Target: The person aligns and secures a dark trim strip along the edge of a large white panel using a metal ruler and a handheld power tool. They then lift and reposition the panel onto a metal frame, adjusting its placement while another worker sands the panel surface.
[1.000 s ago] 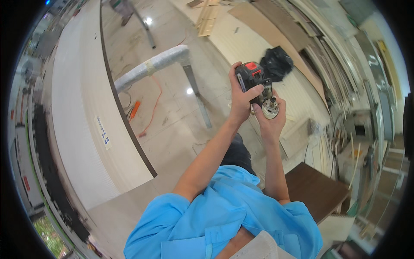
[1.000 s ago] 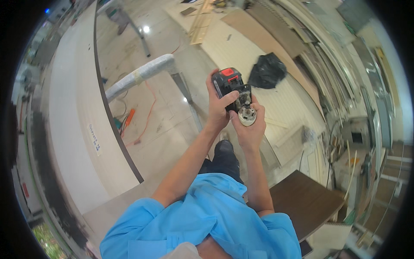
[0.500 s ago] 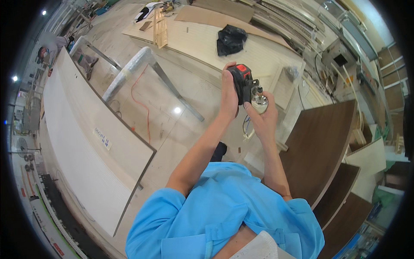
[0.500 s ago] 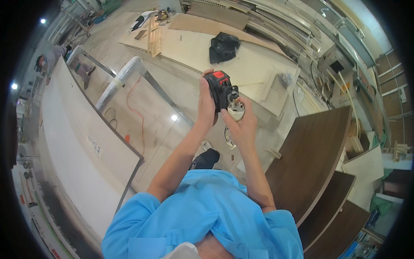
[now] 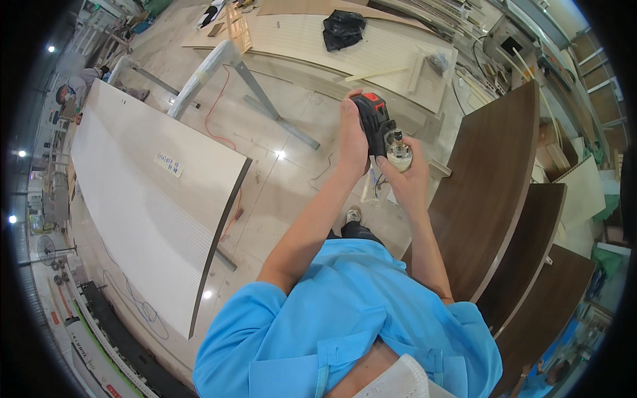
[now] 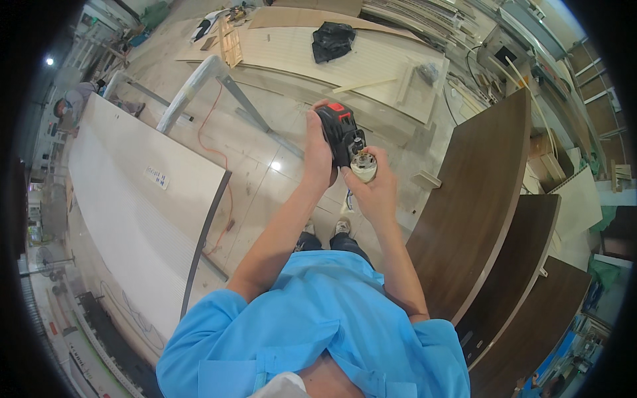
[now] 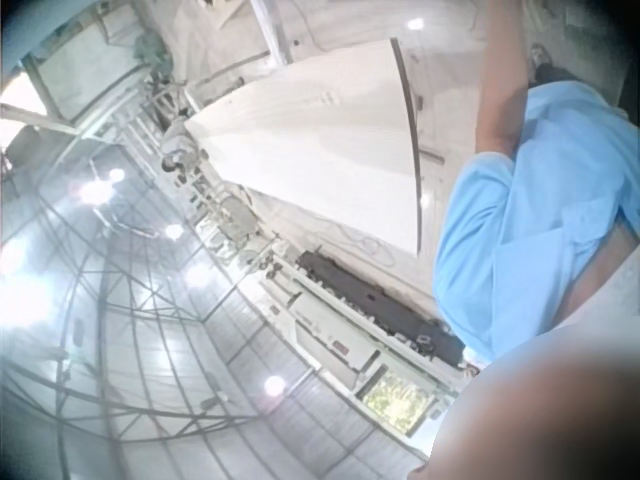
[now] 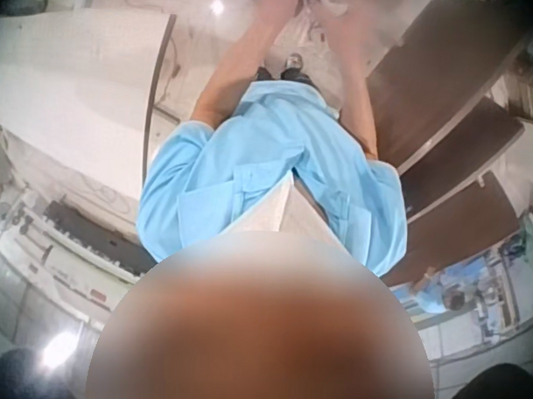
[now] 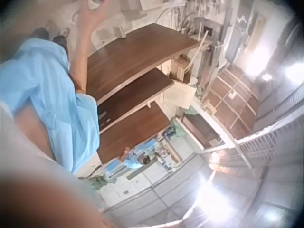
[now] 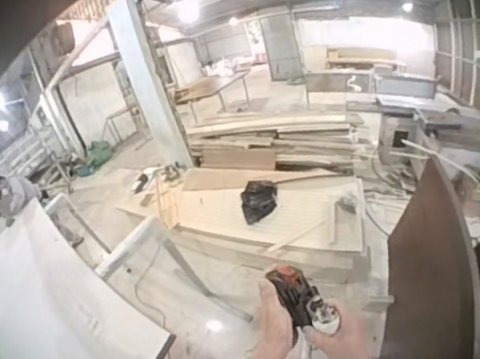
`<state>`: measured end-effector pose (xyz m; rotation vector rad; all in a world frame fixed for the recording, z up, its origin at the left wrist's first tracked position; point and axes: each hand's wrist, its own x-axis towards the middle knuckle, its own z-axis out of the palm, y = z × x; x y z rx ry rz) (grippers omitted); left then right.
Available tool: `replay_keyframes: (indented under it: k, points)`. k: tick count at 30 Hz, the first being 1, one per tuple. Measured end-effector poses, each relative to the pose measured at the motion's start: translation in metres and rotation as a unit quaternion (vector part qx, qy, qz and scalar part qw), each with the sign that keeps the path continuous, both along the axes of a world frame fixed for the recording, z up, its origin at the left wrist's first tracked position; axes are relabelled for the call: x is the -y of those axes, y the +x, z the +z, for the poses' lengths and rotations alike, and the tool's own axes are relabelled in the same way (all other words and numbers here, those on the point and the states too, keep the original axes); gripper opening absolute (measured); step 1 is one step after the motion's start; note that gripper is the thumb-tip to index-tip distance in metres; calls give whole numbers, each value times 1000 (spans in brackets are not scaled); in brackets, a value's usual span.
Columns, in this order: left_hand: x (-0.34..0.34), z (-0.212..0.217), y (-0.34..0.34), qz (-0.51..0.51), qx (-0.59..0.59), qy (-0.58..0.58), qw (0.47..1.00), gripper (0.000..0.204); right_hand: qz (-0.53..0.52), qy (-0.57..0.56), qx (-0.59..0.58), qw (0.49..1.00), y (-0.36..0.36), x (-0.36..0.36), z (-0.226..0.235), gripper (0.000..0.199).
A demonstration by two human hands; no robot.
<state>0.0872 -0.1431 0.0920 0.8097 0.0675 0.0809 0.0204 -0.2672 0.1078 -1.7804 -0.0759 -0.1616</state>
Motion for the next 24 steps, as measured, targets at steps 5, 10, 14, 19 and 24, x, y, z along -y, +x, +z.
replay_keyframes:
  k: [5, 10, 14, 19, 24]
  points:
    - [-20, -1, -55, 1, 9, 47, 999, 52, -19, 28, -24, 999, -52, -23, 0, 44]
    - [-63, -10, -123, 39, 20, 54, 998, 50, -27, 78, 0, 997, -120, -76, -18, 42]
    - [-111, -25, -192, 33, 23, 86, 995, 48, -19, 128, -20, 991, -184, -121, -31, 41]
    - [-154, -35, -268, 50, -5, 137, 989, 49, -28, 152, -56, 986, -258, -167, -33, 42]
    - [-185, -30, -297, 91, -72, 64, 991, 48, -21, 79, -84, 993, -282, -196, -31, 43]
